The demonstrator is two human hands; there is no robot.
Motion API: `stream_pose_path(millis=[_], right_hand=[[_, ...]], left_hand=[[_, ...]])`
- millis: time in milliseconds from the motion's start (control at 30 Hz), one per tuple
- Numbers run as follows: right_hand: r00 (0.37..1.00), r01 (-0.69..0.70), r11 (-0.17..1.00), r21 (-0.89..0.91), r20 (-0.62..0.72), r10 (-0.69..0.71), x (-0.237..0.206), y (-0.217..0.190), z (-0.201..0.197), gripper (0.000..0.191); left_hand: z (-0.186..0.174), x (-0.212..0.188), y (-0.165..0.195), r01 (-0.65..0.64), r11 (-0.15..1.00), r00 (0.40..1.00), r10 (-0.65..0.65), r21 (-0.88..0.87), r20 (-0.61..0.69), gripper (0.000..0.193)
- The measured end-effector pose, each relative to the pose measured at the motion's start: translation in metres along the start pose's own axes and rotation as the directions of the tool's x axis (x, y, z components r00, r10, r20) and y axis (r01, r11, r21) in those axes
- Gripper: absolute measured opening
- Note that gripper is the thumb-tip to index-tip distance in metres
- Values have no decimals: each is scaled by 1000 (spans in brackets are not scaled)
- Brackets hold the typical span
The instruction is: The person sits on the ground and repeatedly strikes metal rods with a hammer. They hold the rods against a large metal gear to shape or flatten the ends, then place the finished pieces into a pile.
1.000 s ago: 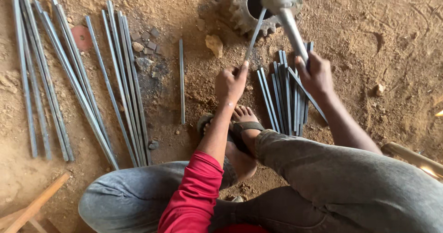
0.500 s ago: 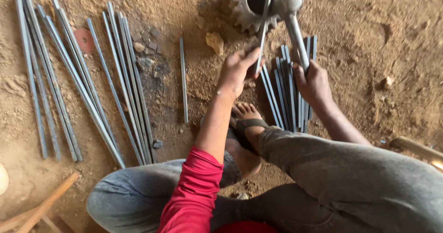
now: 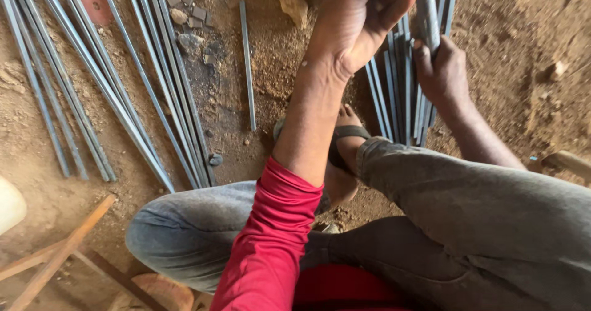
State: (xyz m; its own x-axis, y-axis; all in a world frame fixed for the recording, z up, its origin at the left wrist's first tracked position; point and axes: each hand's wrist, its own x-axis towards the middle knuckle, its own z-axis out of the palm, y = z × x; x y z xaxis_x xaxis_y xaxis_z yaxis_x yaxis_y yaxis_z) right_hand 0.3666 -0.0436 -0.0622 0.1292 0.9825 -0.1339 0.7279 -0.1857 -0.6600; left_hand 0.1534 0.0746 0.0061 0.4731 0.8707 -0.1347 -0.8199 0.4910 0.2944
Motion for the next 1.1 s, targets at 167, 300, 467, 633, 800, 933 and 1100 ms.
stream_pose_path(millis=[167, 300, 467, 633, 800, 933, 1100], right_hand=[[996, -77, 997, 31, 57, 75, 0, 5, 2, 36], [987, -137, 990, 18, 85, 135, 2, 7, 2, 38], [984, -155, 983, 101, 106, 144, -2, -3, -11, 35], [958, -285, 938, 198, 86, 273, -4, -22, -29, 24], [998, 40, 825, 564, -70, 0, -10, -23, -34, 34], [890, 438, 792, 426, -328, -316, 7, 0, -38, 39], [983, 102, 882, 459, -181, -19, 29, 7, -26, 34]], left_hand=[[6, 0, -2, -37, 999, 998, 36, 17, 56, 12], [13, 0, 1, 7, 999, 1000, -6, -37, 30, 12], [-2, -13, 1, 69, 939, 997, -79, 338, 16, 45], [-40, -32, -23, 420, 417, 842, 153, 806, -518, 40], [-77, -40, -53, 473, -95, 751, 564, 876, -344, 40], [-86, -49, -58, 471, -239, 741, 629, 849, -233, 39], [-82, -57, -56, 385, -217, 757, 631, 897, -172, 39]])
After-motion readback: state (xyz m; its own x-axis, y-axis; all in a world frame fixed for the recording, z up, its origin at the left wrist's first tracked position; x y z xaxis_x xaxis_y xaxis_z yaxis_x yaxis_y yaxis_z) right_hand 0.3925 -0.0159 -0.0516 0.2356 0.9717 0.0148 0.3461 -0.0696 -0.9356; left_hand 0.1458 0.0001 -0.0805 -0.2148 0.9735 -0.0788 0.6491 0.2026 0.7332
